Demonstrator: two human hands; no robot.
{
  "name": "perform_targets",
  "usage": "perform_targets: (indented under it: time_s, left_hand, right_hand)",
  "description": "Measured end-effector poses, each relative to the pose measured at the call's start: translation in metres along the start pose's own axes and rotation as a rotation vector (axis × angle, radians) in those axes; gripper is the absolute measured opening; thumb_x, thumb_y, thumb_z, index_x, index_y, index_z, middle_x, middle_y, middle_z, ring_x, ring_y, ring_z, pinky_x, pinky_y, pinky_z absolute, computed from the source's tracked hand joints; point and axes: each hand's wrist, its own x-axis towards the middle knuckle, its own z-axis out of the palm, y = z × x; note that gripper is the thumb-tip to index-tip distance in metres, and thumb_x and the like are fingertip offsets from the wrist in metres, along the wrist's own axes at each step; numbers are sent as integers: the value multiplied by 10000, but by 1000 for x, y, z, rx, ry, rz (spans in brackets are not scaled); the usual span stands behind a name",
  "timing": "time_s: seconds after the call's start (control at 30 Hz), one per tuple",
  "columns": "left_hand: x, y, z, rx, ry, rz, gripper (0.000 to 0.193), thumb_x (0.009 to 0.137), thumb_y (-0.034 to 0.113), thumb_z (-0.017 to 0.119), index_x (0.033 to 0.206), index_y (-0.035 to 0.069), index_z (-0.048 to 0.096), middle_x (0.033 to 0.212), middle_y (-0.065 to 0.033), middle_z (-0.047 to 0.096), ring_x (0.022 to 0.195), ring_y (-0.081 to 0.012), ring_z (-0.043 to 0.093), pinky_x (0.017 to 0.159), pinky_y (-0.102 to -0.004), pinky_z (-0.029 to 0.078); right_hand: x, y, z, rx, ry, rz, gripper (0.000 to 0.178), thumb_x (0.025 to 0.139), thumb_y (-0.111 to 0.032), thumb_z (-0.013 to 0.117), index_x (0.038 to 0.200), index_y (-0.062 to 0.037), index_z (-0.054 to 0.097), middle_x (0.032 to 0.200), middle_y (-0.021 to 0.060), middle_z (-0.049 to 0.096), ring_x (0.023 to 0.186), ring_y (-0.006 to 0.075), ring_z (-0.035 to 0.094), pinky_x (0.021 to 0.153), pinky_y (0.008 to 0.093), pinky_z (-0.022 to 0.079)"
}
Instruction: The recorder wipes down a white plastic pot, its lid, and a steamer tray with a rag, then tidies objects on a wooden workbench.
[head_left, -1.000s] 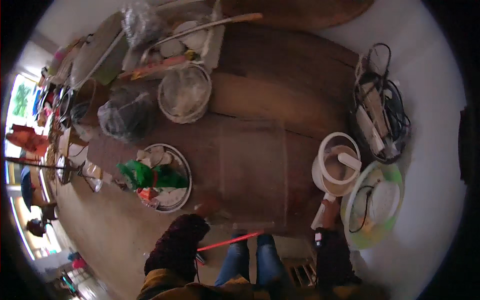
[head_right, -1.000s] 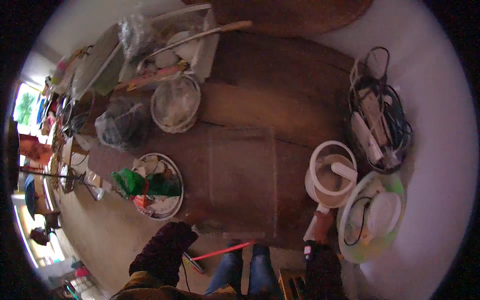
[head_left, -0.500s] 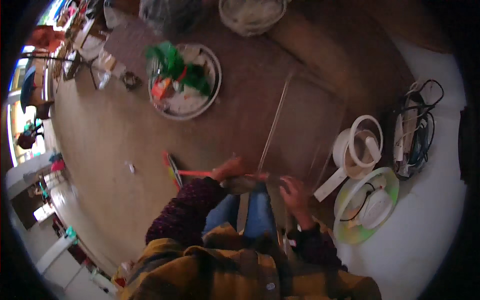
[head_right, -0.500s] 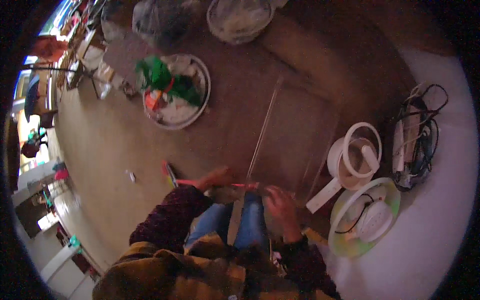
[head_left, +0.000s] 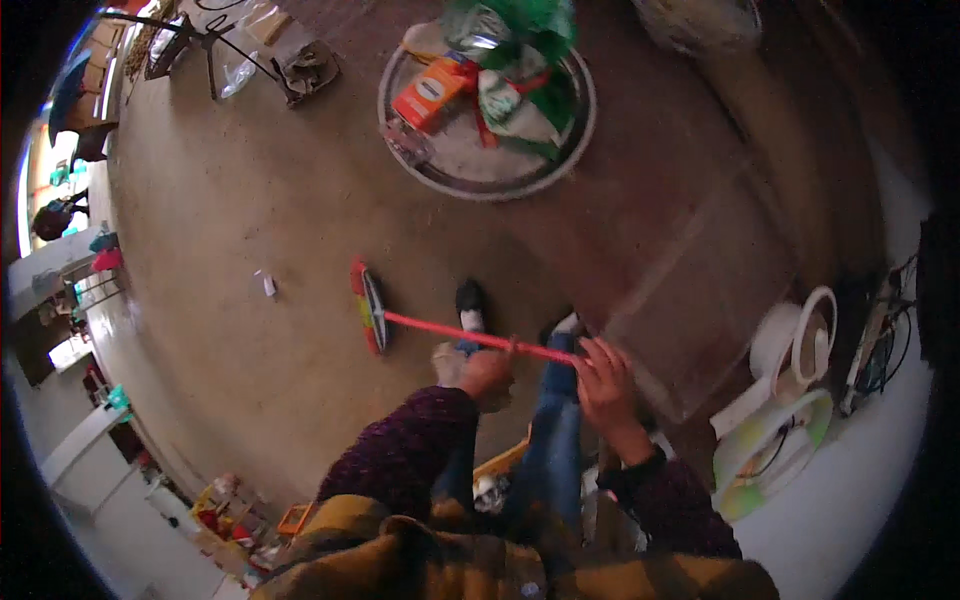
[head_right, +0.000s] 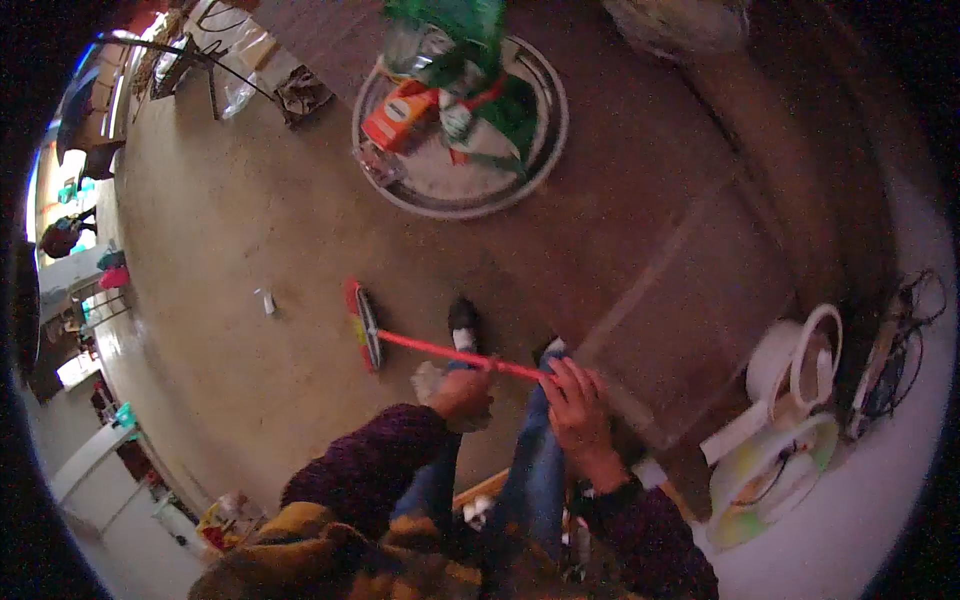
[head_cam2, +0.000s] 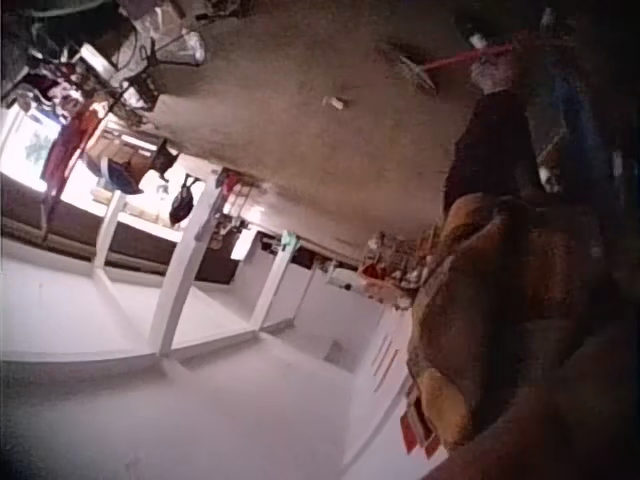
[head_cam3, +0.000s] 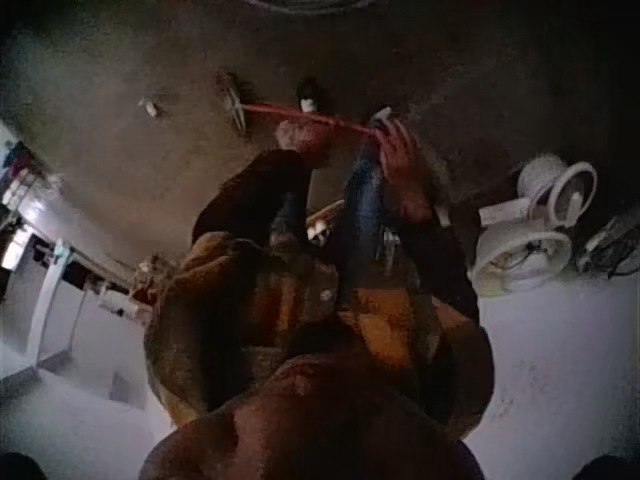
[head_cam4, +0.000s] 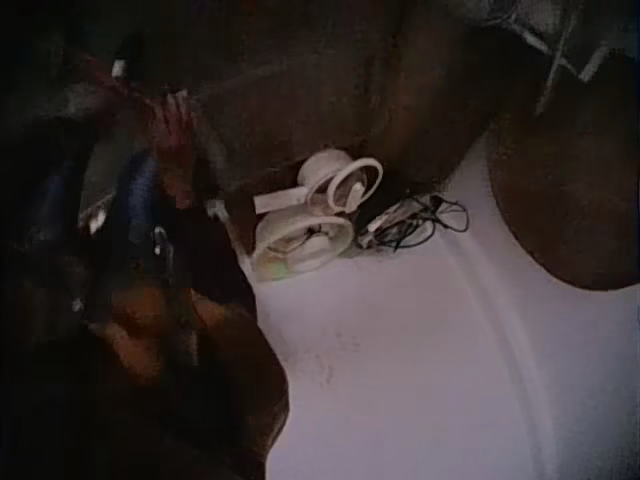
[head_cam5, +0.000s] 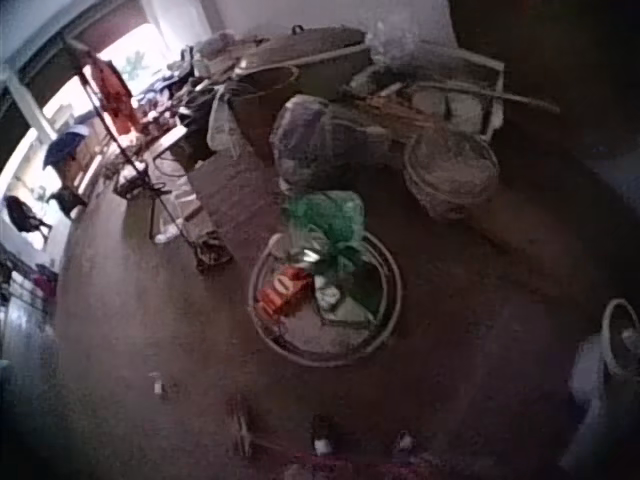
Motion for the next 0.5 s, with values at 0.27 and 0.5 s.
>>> perform_targets:
  time_s: [0.27,0.5]
  left_hand:
    - [42,-43,46,245,99,324,116,727,201,594,809,134,641,683,-47,614,621,-224,623,501,-352,438]
    - [-73,-113,-147,282,-107,100,127,694,249,610,789,175,652,704,-26,632,661,-223,637,562,-371,467]
  right_hand:
    - [7,35,-11,-263,-177,71,408,666,-129,679,1061,-111,580,1175,27,508,1227,249,369,1028,562,198]
    - [-25,47,-42,-247,-329,185,380,689,-170,683,1043,-73,585,1205,61,500,1225,243,361,1034,490,216]
